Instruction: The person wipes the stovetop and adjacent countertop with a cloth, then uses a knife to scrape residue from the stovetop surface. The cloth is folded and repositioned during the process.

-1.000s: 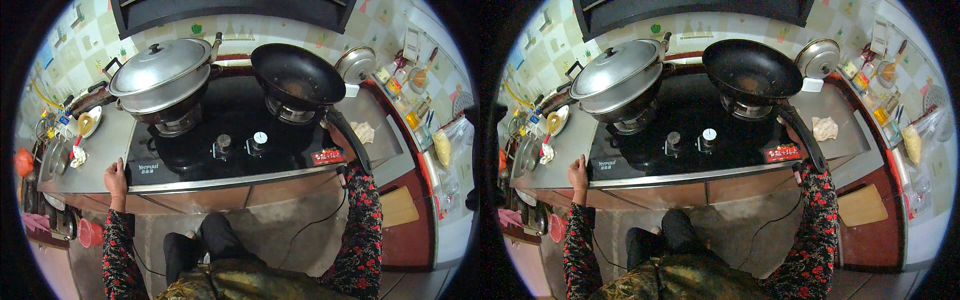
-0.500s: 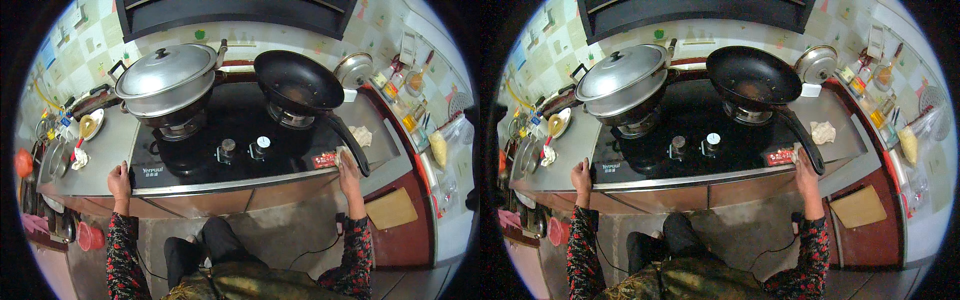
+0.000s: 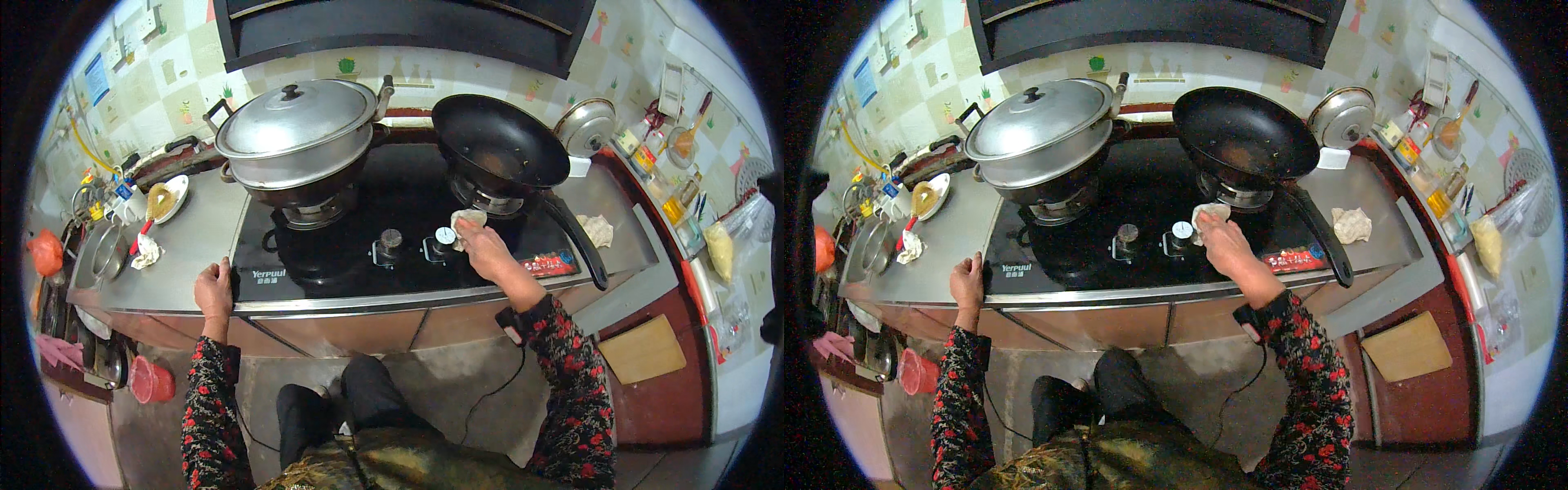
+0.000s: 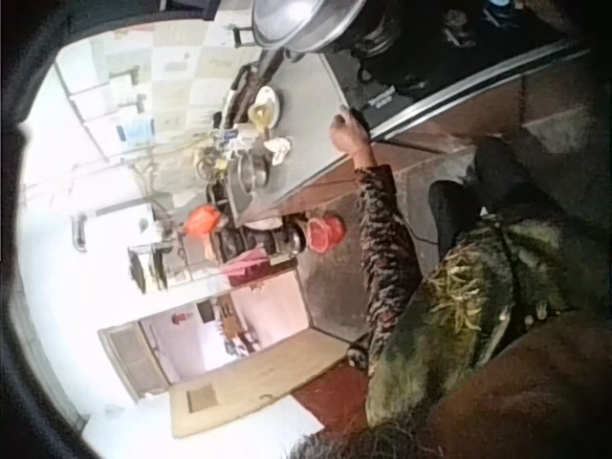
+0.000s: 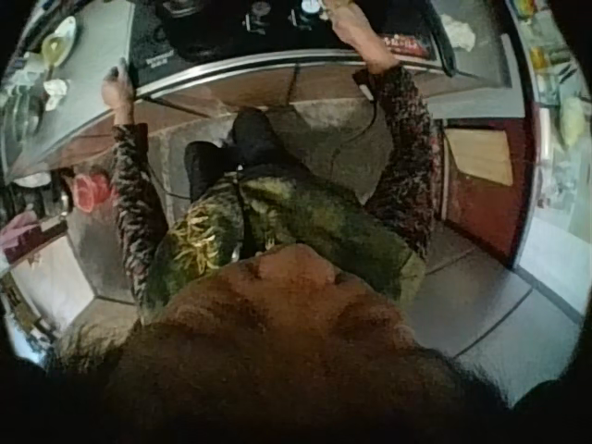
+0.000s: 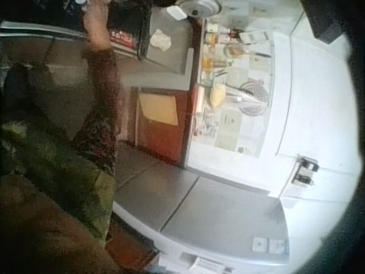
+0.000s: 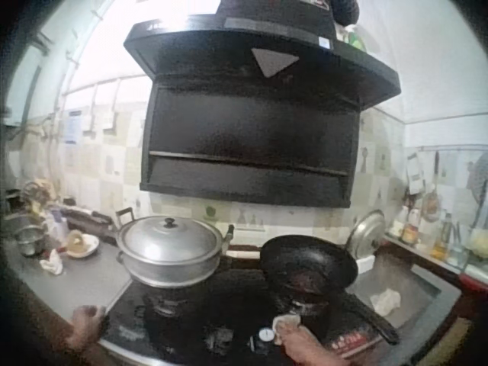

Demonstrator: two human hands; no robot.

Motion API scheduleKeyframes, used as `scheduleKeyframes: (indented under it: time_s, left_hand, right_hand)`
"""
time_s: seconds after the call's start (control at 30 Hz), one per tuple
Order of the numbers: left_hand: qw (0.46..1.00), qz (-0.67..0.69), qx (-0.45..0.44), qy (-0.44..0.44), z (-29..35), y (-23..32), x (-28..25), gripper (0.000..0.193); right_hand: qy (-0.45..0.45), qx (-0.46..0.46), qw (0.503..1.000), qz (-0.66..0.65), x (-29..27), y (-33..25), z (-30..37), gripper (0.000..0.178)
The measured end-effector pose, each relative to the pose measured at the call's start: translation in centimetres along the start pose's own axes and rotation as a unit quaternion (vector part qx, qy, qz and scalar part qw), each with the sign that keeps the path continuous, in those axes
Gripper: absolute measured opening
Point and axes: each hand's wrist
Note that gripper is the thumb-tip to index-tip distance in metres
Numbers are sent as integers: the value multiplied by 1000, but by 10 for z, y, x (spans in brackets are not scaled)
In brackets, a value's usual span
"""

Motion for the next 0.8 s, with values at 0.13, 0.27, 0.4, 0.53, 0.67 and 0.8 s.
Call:
scheduleKeyframes:
  time_s: [0.13, 0.27, 0.4, 0.53, 0.67, 0.8]
  left_hand:
    - [1000, -19, 2, -14, 0, 2, -3, 50]
    - [1000, -20, 4, -6, 2, 4, -5, 48]
    - [1000, -26, -9, -9, 3, 6, -6, 47]
    - [1000, -21, -5, 3, 5, 8, -7, 47]
    - [1000, -23, -8, -7, 5, 8, -9, 46]
    - [1000, -21, -2, -9, 8, 8, -10, 45]
  right_hand:
    - [-83, -20, 996, 27, -7, -1, -27, 52]
    - [-27, -36, 999, 17, -7, -7, -24, 53]
    - [-16, -30, 999, -6, -12, -22, 11, 49]
    - [17, -74, 997, -1, -18, -38, 46, 47]
    - [8, -94, 995, 9, -16, -54, 72, 48]
    - [58, -31, 998, 12, -14, -40, 56, 43]
Point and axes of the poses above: each hand's wrist, its own z-axis away from the middle knuckle, its own x-axis out of the palm, y = z × x
